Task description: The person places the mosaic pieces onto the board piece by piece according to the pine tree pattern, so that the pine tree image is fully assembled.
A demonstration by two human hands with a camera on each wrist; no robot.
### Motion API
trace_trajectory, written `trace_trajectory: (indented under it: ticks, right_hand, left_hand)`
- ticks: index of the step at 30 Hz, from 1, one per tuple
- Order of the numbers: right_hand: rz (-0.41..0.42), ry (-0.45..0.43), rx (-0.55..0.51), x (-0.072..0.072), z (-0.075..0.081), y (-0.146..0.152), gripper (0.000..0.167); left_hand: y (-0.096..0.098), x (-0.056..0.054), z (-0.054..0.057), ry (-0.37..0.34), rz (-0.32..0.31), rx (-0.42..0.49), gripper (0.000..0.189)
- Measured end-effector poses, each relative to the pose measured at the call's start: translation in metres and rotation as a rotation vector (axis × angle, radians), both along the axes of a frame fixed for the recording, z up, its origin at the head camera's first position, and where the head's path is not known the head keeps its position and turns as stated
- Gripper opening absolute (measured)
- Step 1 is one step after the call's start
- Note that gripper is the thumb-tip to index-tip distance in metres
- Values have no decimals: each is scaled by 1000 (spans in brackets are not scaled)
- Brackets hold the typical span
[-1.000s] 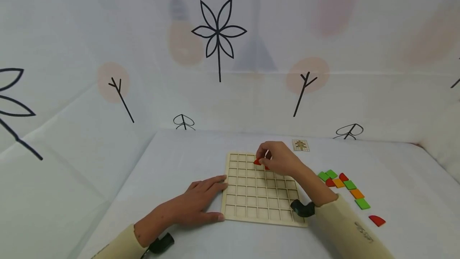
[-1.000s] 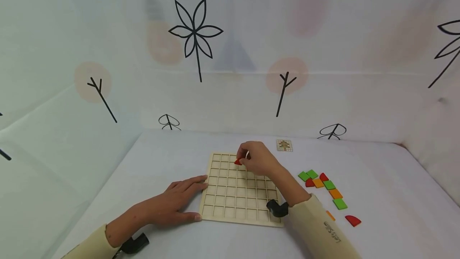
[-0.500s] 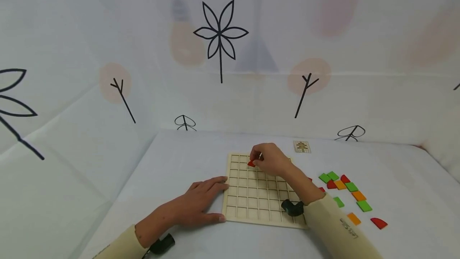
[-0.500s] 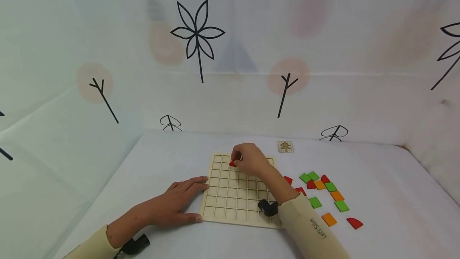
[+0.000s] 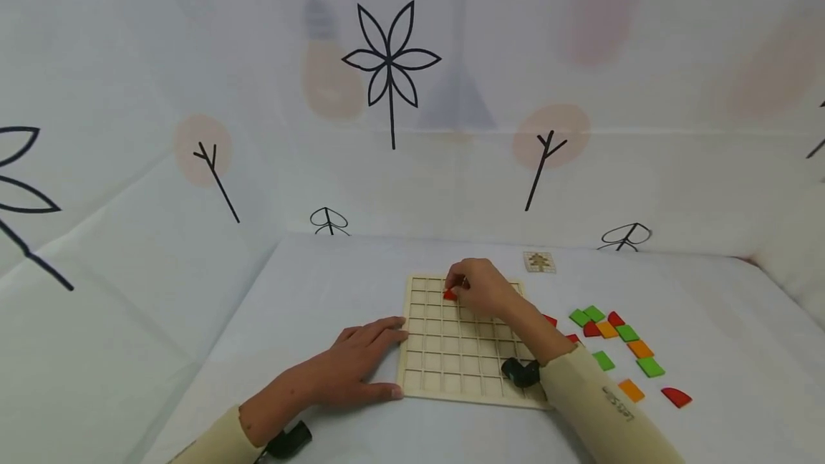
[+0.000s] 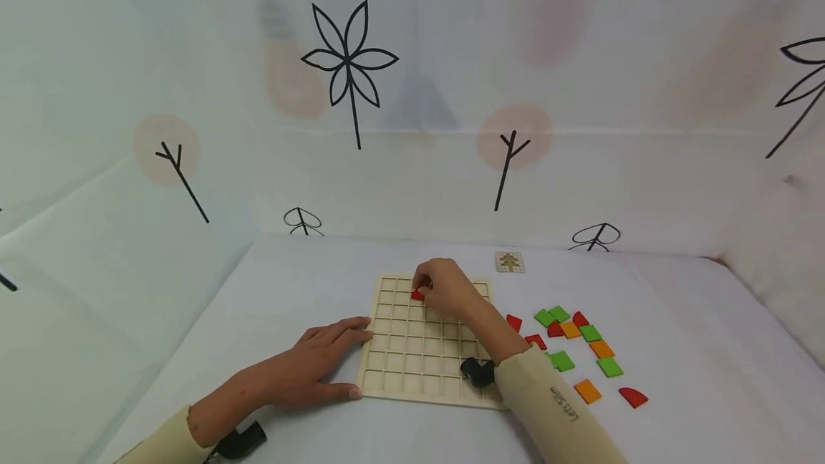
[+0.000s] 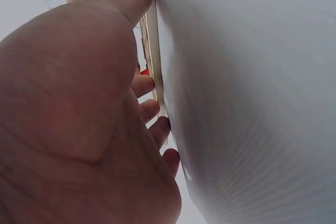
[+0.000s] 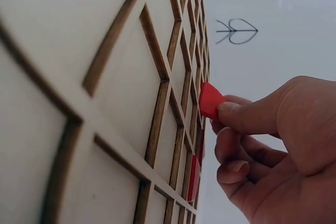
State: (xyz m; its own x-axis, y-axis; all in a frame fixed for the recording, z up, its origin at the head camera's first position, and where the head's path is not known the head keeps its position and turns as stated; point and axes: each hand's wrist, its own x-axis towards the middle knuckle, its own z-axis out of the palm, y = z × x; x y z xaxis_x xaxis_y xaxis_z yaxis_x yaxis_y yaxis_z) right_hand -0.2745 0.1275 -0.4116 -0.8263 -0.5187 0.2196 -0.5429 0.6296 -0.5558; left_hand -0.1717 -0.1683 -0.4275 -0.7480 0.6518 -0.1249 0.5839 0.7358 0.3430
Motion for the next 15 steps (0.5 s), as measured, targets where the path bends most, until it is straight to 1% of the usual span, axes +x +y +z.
trace_trajectory:
  ticks: [7, 12, 15]
  right_hand:
    - [3, 25, 37, -3, 0, -3, 21]
    - [-4, 22, 82, 0, -2, -3, 23]
    - [1, 30, 88, 1, -4, -3, 21]
  left_hand:
    - [-3, -1, 0, 2, 8, 5, 84]
    - [-2, 0, -1, -1, 7, 10, 84]
    - [-1, 0, -1, 14, 7, 7, 84]
